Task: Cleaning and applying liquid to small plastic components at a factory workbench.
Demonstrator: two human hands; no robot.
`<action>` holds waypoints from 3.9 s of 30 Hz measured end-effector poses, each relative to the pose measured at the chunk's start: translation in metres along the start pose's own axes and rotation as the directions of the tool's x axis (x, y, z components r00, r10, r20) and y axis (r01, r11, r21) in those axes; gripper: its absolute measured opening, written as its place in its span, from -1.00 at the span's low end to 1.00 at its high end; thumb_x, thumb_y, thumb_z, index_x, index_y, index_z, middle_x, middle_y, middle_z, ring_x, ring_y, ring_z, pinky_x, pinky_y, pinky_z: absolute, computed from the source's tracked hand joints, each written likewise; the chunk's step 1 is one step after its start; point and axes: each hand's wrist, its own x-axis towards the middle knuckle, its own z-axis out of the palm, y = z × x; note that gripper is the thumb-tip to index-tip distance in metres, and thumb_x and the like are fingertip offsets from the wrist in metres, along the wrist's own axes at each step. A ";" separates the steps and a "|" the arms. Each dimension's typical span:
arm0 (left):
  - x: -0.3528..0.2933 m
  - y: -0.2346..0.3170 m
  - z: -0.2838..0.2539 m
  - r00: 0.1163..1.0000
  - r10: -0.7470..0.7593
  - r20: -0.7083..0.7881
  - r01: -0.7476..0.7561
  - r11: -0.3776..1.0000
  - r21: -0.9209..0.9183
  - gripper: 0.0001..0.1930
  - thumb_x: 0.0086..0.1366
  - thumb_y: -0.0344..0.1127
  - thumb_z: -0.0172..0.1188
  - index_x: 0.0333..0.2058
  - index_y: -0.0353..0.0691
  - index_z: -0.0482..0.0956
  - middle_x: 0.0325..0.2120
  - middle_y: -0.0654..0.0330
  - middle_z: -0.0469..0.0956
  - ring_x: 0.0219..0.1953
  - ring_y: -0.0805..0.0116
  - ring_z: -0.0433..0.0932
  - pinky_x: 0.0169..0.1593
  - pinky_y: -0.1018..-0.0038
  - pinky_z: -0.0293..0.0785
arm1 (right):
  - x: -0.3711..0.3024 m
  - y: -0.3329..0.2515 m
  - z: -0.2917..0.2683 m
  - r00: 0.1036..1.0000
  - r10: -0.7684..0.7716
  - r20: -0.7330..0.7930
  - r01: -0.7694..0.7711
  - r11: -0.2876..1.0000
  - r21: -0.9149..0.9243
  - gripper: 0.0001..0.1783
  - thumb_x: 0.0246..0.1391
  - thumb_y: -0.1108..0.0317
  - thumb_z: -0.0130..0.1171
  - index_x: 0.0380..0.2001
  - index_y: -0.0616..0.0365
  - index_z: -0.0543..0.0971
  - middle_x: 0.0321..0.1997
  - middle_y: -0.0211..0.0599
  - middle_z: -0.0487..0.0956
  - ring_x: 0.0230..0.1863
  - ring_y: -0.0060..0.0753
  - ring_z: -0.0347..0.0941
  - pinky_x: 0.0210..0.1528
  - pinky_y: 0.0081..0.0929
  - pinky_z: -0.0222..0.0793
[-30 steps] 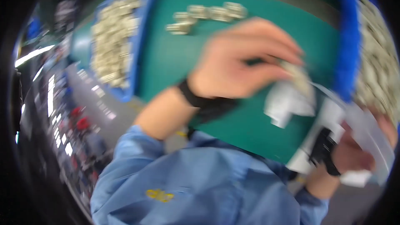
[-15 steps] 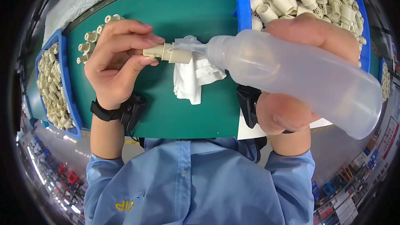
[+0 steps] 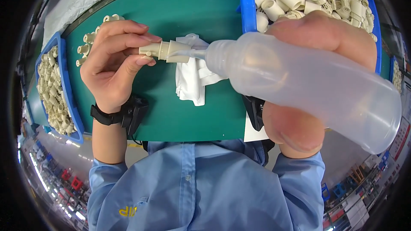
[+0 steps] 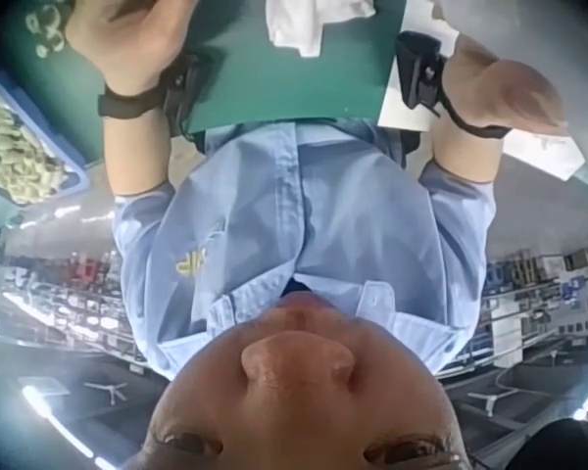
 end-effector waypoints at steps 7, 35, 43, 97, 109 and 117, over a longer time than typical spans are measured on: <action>0.000 0.000 -0.001 1.000 0.009 0.007 -0.009 1.000 0.018 -0.80 0.17 -0.59 0.27 -0.22 -0.55 0.56 -0.11 -0.09 0.44 -0.20 0.10 0.63 -0.28 0.45 0.66 | 0.000 -0.008 -0.004 0.999 0.037 0.022 -0.034 0.994 -0.103 -0.07 -0.02 -0.50 -0.01 0.03 0.19 0.35 -0.38 -0.25 0.39 -0.49 -0.25 0.50 -0.57 -0.46 0.50; 0.008 0.005 -0.008 0.955 0.249 0.163 -0.287 0.914 0.287 -0.89 0.15 -0.61 0.25 -0.32 -0.49 0.56 -0.23 -0.04 0.50 -0.24 0.10 0.65 -0.28 0.42 0.67 | 0.007 0.016 -0.023 0.971 -0.172 0.166 0.174 0.985 0.001 -0.07 0.00 -0.50 -0.06 0.09 0.16 0.34 -0.38 -0.28 0.39 -0.48 -0.33 0.49 -0.37 -0.43 0.57; 0.004 0.003 0.008 0.931 0.363 0.028 -0.357 0.899 0.254 -0.83 0.02 -0.60 0.32 -0.34 -0.40 0.66 -0.28 -0.02 0.59 -0.28 0.21 0.64 -0.22 0.46 0.63 | 0.014 0.013 -0.026 0.915 -0.177 0.363 0.059 0.948 0.313 -0.12 0.03 -0.45 0.03 0.09 0.14 0.37 -0.39 -0.37 0.34 -0.45 -0.44 0.37 -0.32 -0.45 0.39; 0.027 0.028 -0.017 0.972 0.148 0.181 -0.233 0.671 0.703 -0.65 0.00 -0.60 0.19 -0.20 -0.13 0.69 -0.39 0.26 0.63 -0.21 0.30 0.58 -0.18 0.36 0.46 | 0.019 -0.060 -0.012 0.981 -0.193 -0.015 0.177 0.866 0.468 -0.44 0.05 0.35 0.34 -0.04 0.27 0.22 -0.14 0.09 0.51 -0.24 -0.22 0.57 -0.25 -0.35 0.56; -0.014 0.112 -0.009 0.992 0.125 -0.026 -0.105 0.915 0.389 -0.65 0.21 -0.48 0.24 0.00 -0.31 0.58 -0.13 0.03 0.64 -0.04 0.19 0.58 0.02 0.36 0.48 | 0.012 -0.106 -0.034 0.998 -0.034 -0.043 0.047 0.933 0.357 -0.37 0.22 -0.11 0.09 0.01 0.28 0.32 -0.27 -0.05 0.50 -0.31 -0.24 0.48 -0.29 -0.35 0.43; -0.070 0.119 0.032 0.865 -0.366 -0.343 0.269 0.916 -0.299 -0.69 0.26 -0.46 0.25 -0.04 -0.45 0.57 -0.20 0.09 0.66 -0.17 0.34 0.63 -0.03 0.45 0.53 | -0.057 -0.106 0.071 0.820 0.381 0.427 -0.532 0.782 0.325 -0.71 0.30 0.19 0.06 -0.15 0.24 0.44 -0.35 -0.40 0.47 -0.31 -0.61 0.37 -0.24 -0.57 0.32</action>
